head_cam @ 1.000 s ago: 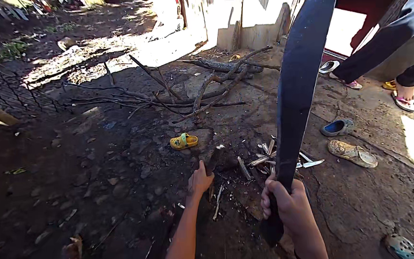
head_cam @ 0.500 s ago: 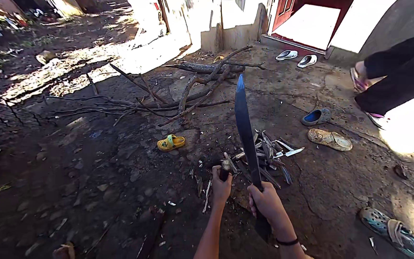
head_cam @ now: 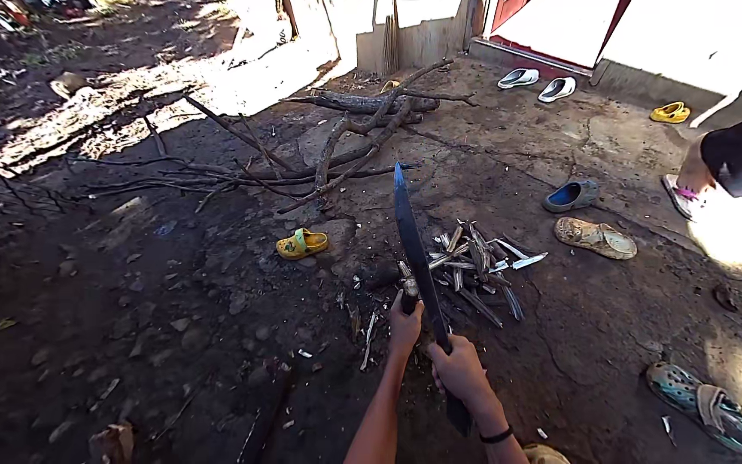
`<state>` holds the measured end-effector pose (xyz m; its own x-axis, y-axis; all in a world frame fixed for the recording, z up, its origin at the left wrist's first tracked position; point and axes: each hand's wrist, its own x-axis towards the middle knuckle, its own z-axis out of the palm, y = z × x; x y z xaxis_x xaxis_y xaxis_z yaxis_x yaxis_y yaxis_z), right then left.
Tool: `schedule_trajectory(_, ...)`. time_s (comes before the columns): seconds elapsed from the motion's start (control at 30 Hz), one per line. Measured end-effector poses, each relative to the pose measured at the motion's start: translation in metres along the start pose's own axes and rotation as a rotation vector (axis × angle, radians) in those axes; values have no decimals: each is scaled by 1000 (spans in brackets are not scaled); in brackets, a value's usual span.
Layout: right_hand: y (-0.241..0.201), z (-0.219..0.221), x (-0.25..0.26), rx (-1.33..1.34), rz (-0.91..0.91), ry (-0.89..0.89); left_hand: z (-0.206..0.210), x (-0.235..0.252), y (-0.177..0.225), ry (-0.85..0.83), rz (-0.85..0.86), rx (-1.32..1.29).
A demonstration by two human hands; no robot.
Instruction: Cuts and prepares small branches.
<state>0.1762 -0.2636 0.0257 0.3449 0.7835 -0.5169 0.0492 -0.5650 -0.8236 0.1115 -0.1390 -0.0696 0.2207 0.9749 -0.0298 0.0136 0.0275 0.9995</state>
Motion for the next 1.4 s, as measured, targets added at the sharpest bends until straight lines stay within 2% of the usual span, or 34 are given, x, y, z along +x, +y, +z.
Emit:
schedule_trajectory(0.17,5,3,6,-75,6,22,2,-2,-3,-37,1,23)
schedule_trajectory(0.5,7,6,7,-178,-42,82,4,-1,-5,-8,-18,17)
schedule_trajectory(0.67,11,9,7,-111,-104,121,-1,1,-3,-3,-17,11)
schedule_trajectory(0.87,8,5,10,-152,-73,116,2,2,-7,-24,34,26)
schedule_trajectory(1.4,14,11,9,-189,-65,127,1,2,-7,-32,9,10)
